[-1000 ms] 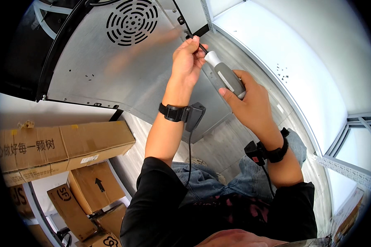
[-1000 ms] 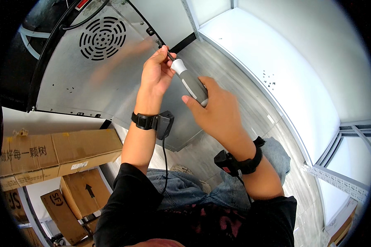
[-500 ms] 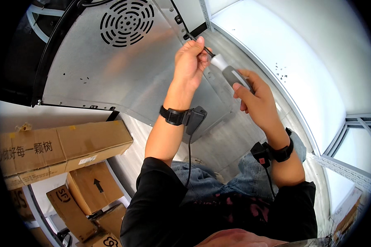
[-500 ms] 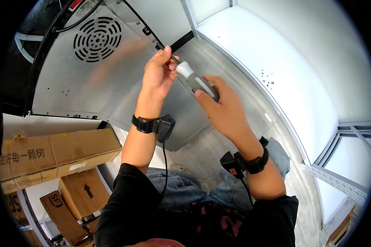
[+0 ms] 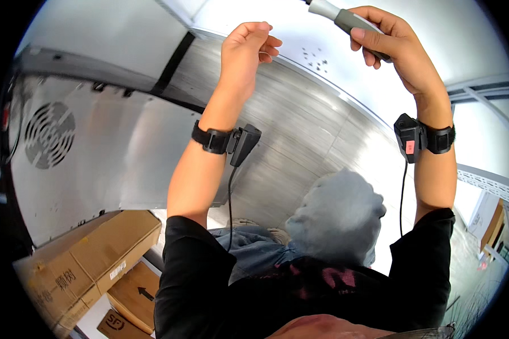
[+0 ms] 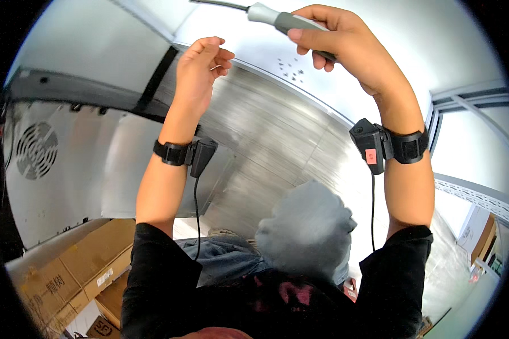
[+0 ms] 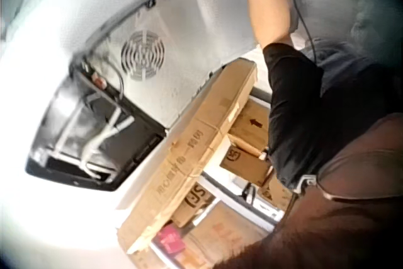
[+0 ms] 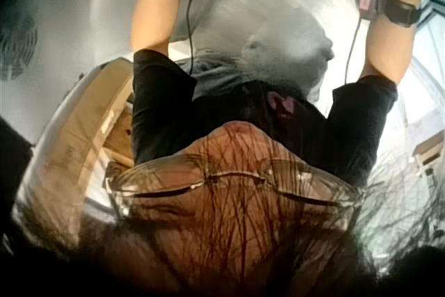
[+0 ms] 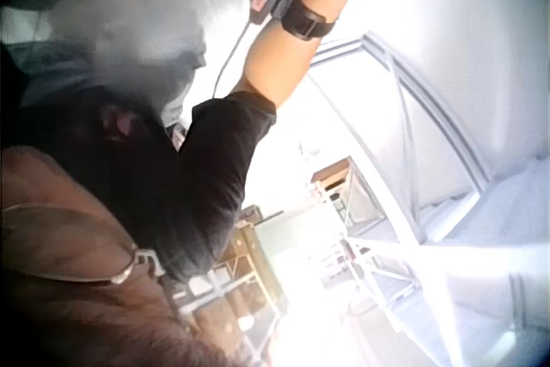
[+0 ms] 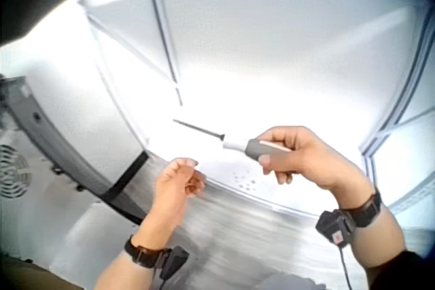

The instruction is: The person is assembling an appliance by attaching a metal back panel to a black unit. They use a screwdriver to secure the panel with screws, working methodically around the edges.

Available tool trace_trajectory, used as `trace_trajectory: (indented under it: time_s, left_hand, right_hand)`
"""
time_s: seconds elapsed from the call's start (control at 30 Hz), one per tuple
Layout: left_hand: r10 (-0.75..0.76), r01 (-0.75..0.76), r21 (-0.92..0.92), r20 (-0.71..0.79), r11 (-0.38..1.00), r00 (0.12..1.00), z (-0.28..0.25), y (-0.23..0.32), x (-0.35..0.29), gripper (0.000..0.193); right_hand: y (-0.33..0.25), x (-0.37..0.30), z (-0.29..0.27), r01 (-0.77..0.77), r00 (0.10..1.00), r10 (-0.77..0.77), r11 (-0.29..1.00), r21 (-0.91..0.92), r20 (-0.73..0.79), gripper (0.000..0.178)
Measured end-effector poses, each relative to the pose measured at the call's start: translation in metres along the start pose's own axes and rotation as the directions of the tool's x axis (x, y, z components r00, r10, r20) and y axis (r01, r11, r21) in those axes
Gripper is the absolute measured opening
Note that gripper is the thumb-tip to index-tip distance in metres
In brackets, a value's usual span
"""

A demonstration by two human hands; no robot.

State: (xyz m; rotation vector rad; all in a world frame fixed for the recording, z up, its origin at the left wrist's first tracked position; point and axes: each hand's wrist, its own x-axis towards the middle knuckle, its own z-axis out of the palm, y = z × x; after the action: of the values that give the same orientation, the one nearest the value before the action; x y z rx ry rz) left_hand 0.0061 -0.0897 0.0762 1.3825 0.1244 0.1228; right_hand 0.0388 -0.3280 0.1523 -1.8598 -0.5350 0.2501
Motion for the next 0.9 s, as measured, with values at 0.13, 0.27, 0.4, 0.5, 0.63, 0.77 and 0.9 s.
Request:
trace_trajectory:
  time_s: [0.13,0.27,0.4,0.5,0.63,0.77,0.9]
  left_hand:
    - [-0.157,0.160,0.201,-0.032,0.966,0.987,0.022,-0.090,0.040,0.015]
    - [-0.100,0.144,0.538,-0.110,0.830,0.989,0.006,-0.192,0.084,0.015]
    - [0.012,0.002,0.834,-0.010,0.551,1.000,0.019,-0.224,0.111,0.017]
    - [0.010,-0.051,0.881,0.053,0.470,0.999,0.025,-0.237,0.130,0.018]
    - [-0.022,-0.004,0.936,0.013,0.352,1.000,0.031,-0.250,0.143,0.016]
    - [-0.012,-0.044,0.959,0.049,0.281,0.999,0.031,-0.256,0.149,0.009]
    - [-0.025,0.008,0.937,0.001,0.349,1.000,0.032,-0.258,0.148,0.011]
  right_hand:
    - [0.120,-0.011,-0.013,-0.154,0.975,0.181,0.968,0.198,-0.126,0.034]
    - [0.207,-0.031,0.006,-0.341,0.890,0.438,0.825,0.452,-0.128,0.031]
    - [0.255,-0.056,0.014,-0.411,0.832,0.537,0.766,0.494,-0.141,0.031]
    - [0.272,-0.069,0.013,-0.403,0.810,0.564,0.732,0.549,-0.158,0.032]
    - [0.286,-0.079,0.008,-0.412,0.792,0.585,0.724,0.554,-0.175,0.033]
    - [0.286,-0.081,0.007,-0.388,0.800,0.574,0.718,0.578,-0.176,0.033]
    - [0.286,-0.080,0.008,-0.370,0.805,0.568,0.707,0.602,-0.172,0.033]
